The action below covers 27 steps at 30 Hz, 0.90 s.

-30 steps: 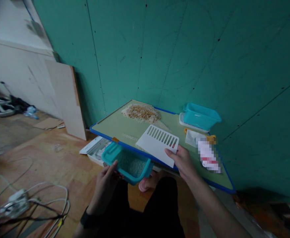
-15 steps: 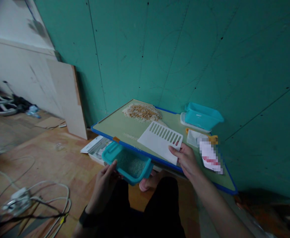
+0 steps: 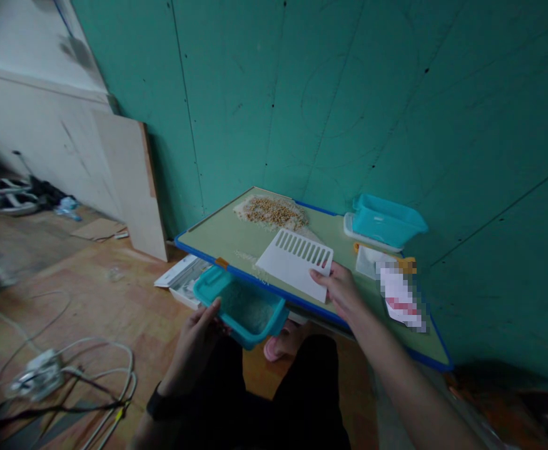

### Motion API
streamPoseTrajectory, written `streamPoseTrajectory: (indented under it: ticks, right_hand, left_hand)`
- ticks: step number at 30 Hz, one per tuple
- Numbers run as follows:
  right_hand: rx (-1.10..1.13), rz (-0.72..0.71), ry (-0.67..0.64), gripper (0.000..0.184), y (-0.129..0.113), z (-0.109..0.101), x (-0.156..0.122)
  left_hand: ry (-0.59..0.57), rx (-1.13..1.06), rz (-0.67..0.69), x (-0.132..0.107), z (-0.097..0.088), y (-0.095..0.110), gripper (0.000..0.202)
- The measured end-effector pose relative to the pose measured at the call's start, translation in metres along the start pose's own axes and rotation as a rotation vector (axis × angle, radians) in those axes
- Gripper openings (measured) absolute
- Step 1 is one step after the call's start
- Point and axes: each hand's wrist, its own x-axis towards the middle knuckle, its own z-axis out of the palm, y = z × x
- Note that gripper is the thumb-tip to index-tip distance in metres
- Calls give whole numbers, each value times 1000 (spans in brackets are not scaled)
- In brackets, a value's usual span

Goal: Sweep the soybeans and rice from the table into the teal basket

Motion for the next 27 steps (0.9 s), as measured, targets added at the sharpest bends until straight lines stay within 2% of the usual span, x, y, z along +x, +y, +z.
streamPoseTrajectory:
  ticks: [6, 12, 16, 20, 23, 27]
  right_hand:
    - [24, 84, 38, 41, -8, 17, -8]
    - [27, 109, 48, 39, -9, 26, -16]
    - [41, 82, 26, 43, -8, 17, -17]
    - [42, -9, 99, 44, -7, -5, -12]
    - [10, -5, 139, 43, -4, -17, -6]
    - [-21, 8, 120, 45, -1, -10, 2]
  left_hand:
    - [-64, 34, 40, 0, -3, -4, 43]
    - [-58, 11, 32, 2, -5, -5, 43]
    - [-52, 16, 44, 3, -8, -5, 41]
    - [-39, -9, 25, 4, -12, -3, 42]
    - [-10, -31, -4, 7, -14, -1, 45]
    - [14, -32, -4, 11, -17, 5, 46]
